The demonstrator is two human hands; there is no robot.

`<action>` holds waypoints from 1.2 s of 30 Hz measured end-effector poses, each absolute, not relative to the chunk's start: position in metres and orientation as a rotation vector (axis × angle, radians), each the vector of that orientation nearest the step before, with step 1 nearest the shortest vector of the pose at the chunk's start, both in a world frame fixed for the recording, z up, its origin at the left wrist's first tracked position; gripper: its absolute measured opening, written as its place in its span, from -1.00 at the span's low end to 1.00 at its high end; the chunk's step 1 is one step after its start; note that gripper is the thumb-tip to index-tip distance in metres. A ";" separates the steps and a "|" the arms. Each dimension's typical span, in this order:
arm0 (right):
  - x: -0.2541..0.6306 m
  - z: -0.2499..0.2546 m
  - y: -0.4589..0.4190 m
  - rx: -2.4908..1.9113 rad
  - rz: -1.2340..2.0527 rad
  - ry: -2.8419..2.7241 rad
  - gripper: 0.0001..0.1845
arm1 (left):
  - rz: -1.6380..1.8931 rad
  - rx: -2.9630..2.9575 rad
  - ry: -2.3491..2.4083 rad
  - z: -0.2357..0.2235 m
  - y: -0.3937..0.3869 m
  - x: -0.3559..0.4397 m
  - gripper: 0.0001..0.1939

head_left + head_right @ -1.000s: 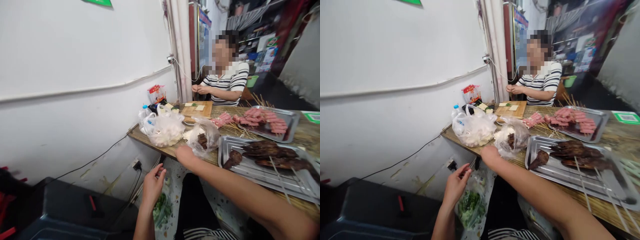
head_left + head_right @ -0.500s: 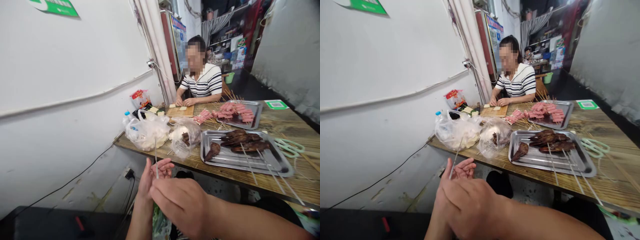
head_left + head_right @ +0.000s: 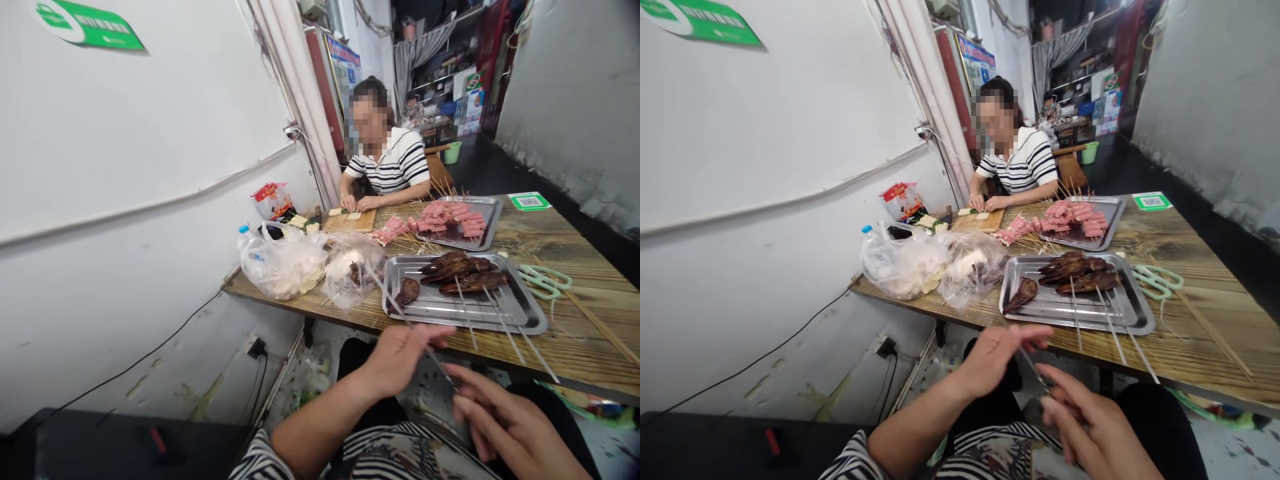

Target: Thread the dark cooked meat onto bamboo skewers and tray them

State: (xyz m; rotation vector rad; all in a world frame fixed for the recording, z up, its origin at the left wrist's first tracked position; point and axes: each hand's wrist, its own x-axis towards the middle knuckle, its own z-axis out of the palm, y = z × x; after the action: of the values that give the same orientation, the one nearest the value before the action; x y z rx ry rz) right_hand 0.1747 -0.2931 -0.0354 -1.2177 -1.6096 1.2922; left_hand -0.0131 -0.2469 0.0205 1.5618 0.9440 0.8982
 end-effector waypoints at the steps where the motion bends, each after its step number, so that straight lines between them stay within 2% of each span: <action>1: 0.178 -0.039 -0.290 -1.251 1.372 -1.534 -0.47 | 0.823 1.654 0.909 0.018 -0.240 -0.005 -0.39; 4: 0.189 -0.048 -0.282 -1.344 1.436 -1.282 -0.33 | 0.757 1.864 1.019 0.009 -0.209 0.005 -0.43; 6: 0.196 -0.053 -0.281 -1.383 1.404 -1.137 -0.24 | 0.761 1.969 1.441 0.002 -0.183 0.002 -0.48; 9: 0.198 -0.060 -0.284 -1.379 1.459 -1.104 -0.16 | 0.484 2.045 2.004 -0.010 -0.151 -0.002 -0.46; 11: 0.194 -0.065 -0.287 -1.337 1.517 -1.143 -0.18 | 0.300 2.048 2.120 -0.018 -0.139 0.000 -0.46; 14: 0.183 -0.075 -0.287 -1.295 1.542 -1.171 -0.29 | 0.216 2.008 2.162 -0.025 -0.129 0.007 -0.51; 17: 0.176 -0.085 -0.284 -1.269 1.535 -1.213 -0.40 | 0.187 1.962 2.154 -0.028 -0.121 0.012 -0.57; 22: 0.174 -0.091 -0.279 -1.162 1.459 -1.258 -0.54 | 0.223 1.936 2.052 -0.029 -0.106 0.009 -0.55; 25: 0.175 -0.086 -0.279 -1.154 1.451 -1.281 -0.57 | 0.300 1.910 1.922 -0.030 -0.101 0.005 -0.67; 28: 0.177 -0.078 -0.280 -1.198 1.434 -1.279 -0.53 | 0.477 1.770 1.755 -0.034 -0.100 0.000 -0.77; 31: 0.174 -0.068 -0.282 -1.246 1.422 -1.255 -0.41 | 0.702 1.418 1.492 -0.036 -0.100 -0.006 -0.76; 36: 0.171 -0.063 -0.285 -1.327 1.385 -1.113 -0.27 | 0.714 0.965 0.952 -0.029 -0.102 -0.029 -0.80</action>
State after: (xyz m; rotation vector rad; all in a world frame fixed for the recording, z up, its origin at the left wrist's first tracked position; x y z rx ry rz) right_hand 0.1715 -0.2852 -0.0628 -1.3270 -1.1132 1.3851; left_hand -0.0293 -0.1020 -0.0289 0.9648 0.9518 0.7145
